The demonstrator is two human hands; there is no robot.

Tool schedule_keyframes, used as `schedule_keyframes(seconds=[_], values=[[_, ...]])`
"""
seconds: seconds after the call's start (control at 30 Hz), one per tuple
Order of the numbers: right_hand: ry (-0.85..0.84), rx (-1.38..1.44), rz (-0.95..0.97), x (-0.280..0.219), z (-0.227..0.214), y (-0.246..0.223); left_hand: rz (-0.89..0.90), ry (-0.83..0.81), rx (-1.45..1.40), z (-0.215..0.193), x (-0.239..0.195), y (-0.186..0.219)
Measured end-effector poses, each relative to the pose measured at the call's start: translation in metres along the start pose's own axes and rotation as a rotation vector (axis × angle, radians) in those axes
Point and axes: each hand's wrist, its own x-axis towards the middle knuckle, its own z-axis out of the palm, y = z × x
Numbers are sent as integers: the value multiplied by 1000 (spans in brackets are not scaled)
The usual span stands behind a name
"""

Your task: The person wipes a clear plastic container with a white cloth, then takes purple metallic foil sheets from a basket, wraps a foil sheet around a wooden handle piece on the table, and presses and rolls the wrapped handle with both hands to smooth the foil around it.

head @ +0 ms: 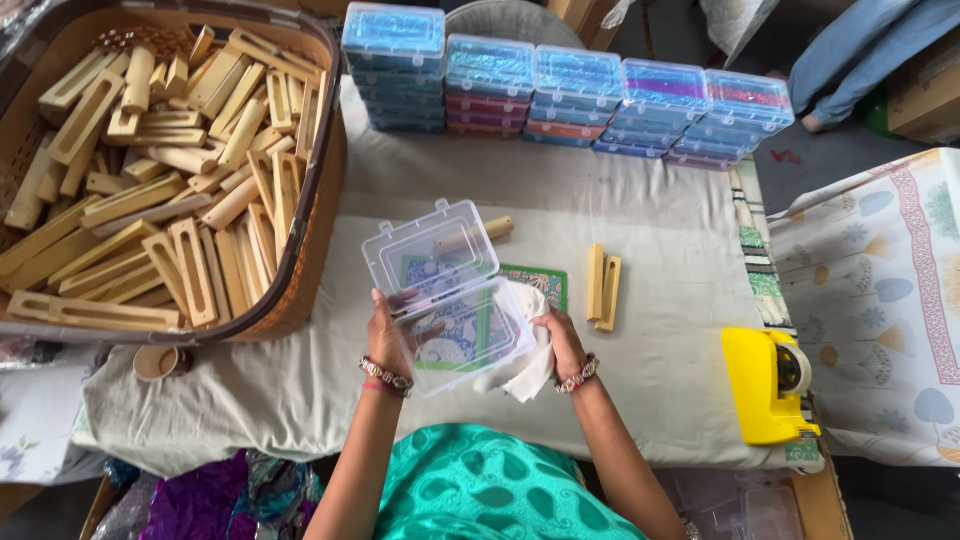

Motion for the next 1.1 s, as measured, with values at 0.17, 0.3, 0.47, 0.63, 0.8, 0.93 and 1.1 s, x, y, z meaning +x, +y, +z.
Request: schedule_keyframes(seconds=[0.17, 0.3, 0.47, 0.63, 0.8, 0.93, 1.1], values=[[0, -276, 17, -23, -2, -5, 20, 20, 169, 9, 3, -7], [56, -568, -57, -11, -32, 22, -47, 1, 243, 22, 14, -15], [302, -579, -142, 20, -87, 20, 14, -23, 519, 8, 58, -43], [577, -674, -231, 61, -122, -22, 340, -7, 1036, -10, 96, -57], [777, -881, -277, 116, -125, -70, 365, 10, 1248, -11, 118, -68], [759, -917, -248, 154, -131, -84, 349, -32, 1143, -24, 119, -85], [723, -1012, -225, 188, -140, -74, 175, 28, 1161, -35, 103, -90]])
